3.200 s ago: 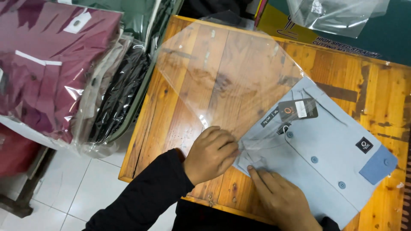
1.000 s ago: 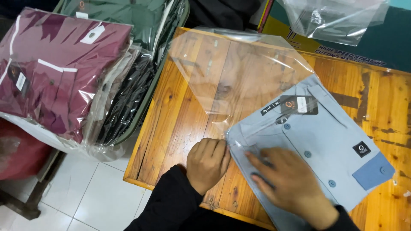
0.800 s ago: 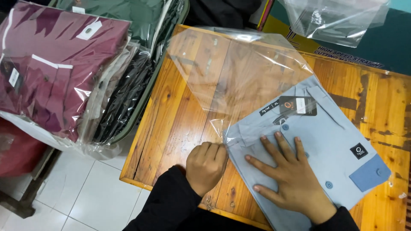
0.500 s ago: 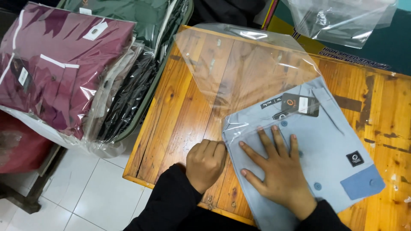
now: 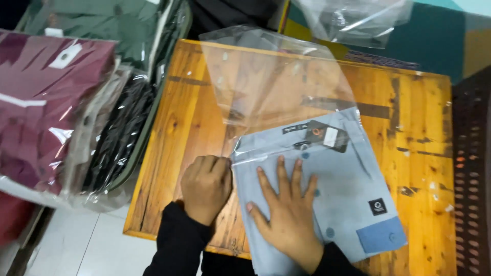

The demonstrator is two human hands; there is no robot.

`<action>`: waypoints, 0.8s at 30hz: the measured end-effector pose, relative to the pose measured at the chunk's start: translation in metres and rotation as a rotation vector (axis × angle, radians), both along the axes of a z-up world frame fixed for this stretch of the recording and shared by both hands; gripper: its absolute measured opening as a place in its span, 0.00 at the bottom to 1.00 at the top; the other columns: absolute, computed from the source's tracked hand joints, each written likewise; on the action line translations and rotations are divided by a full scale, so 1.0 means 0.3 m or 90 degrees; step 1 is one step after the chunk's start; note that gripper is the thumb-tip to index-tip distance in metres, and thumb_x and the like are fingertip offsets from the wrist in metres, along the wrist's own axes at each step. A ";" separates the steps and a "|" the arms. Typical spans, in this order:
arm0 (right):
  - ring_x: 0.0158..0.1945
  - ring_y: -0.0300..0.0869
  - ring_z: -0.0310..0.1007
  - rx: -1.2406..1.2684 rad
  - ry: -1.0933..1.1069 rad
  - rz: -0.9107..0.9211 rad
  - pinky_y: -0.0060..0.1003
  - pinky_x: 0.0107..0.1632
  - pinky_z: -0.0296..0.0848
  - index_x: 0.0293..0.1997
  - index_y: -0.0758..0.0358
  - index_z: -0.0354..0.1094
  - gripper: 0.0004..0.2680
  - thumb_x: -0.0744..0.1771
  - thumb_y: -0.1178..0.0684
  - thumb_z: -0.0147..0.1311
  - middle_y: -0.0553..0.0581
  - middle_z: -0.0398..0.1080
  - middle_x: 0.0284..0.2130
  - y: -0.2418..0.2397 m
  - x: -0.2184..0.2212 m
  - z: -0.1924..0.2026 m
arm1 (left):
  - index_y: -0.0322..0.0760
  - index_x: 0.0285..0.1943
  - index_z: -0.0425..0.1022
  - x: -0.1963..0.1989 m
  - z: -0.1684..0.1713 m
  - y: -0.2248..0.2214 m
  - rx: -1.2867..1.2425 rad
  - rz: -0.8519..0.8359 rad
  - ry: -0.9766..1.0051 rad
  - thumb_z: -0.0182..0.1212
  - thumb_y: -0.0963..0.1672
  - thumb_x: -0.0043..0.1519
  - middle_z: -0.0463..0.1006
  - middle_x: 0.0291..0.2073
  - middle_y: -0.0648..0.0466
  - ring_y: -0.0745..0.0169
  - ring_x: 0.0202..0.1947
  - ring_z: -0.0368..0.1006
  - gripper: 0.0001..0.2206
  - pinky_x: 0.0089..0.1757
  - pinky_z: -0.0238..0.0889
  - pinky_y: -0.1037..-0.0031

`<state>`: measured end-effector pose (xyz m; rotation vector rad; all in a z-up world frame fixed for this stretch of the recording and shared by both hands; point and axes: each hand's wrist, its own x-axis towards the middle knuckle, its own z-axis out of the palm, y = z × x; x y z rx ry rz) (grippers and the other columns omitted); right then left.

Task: Packaging folded shirts into clear plastic bags and sealing them at a workstation.

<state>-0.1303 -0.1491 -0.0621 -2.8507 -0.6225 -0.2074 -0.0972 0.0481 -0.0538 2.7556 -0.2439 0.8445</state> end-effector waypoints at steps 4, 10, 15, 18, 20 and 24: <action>0.77 0.68 0.41 0.172 0.099 0.033 0.68 0.67 0.48 0.67 0.49 0.64 0.23 0.66 0.35 0.53 0.65 0.52 0.73 -0.167 0.072 0.076 | 0.34 0.53 0.74 0.019 -0.010 0.033 -0.216 -0.042 0.148 0.54 0.46 0.43 0.77 0.44 0.46 0.43 0.45 0.70 0.26 0.46 0.61 0.57; 0.54 0.65 0.69 0.146 -0.105 -0.119 0.55 0.58 0.63 0.61 0.68 0.69 0.13 0.71 0.52 0.49 0.69 0.74 0.51 -0.533 0.437 0.000 | 0.35 0.60 0.76 0.108 -0.030 0.027 -0.307 0.032 0.352 0.52 0.54 0.63 0.76 0.45 0.44 0.43 0.53 0.65 0.24 0.54 0.55 0.58; 0.44 0.56 0.74 0.248 0.080 -0.228 0.49 0.47 0.68 0.60 0.61 0.75 0.14 0.70 0.49 0.52 0.61 0.77 0.39 -0.596 0.536 -0.109 | 0.39 0.54 0.58 0.127 -0.001 -0.015 -0.574 -0.056 0.463 0.63 0.40 0.57 0.71 0.51 0.51 0.59 0.54 0.71 0.20 0.55 0.65 0.72; 0.40 0.53 0.73 0.276 0.091 -0.238 0.45 0.46 0.67 0.57 0.58 0.76 0.11 0.72 0.47 0.51 0.61 0.77 0.38 -0.604 0.516 -0.113 | 0.45 0.69 0.46 0.119 0.077 -0.018 -0.668 -0.035 0.601 0.65 0.37 0.49 0.62 0.53 0.53 0.65 0.36 0.62 0.40 0.38 0.64 0.76; 0.39 0.47 0.71 0.324 0.096 -0.235 0.42 0.45 0.66 0.55 0.58 0.76 0.09 0.73 0.48 0.53 0.57 0.75 0.36 -0.609 0.500 -0.106 | 0.44 0.71 0.49 0.123 0.028 -0.026 -0.727 -0.005 0.577 0.67 0.38 0.49 0.65 0.49 0.54 0.65 0.38 0.66 0.39 0.41 0.66 0.76; 0.50 0.41 0.71 0.443 0.110 -0.199 0.36 0.53 0.66 0.56 0.63 0.74 0.08 0.74 0.54 0.52 0.55 0.76 0.46 -0.602 0.445 -0.051 | 0.31 0.62 0.71 0.135 0.042 -0.080 -1.065 -0.027 0.513 0.64 0.37 0.58 0.81 0.53 0.46 0.57 0.53 0.78 0.21 0.56 0.71 0.68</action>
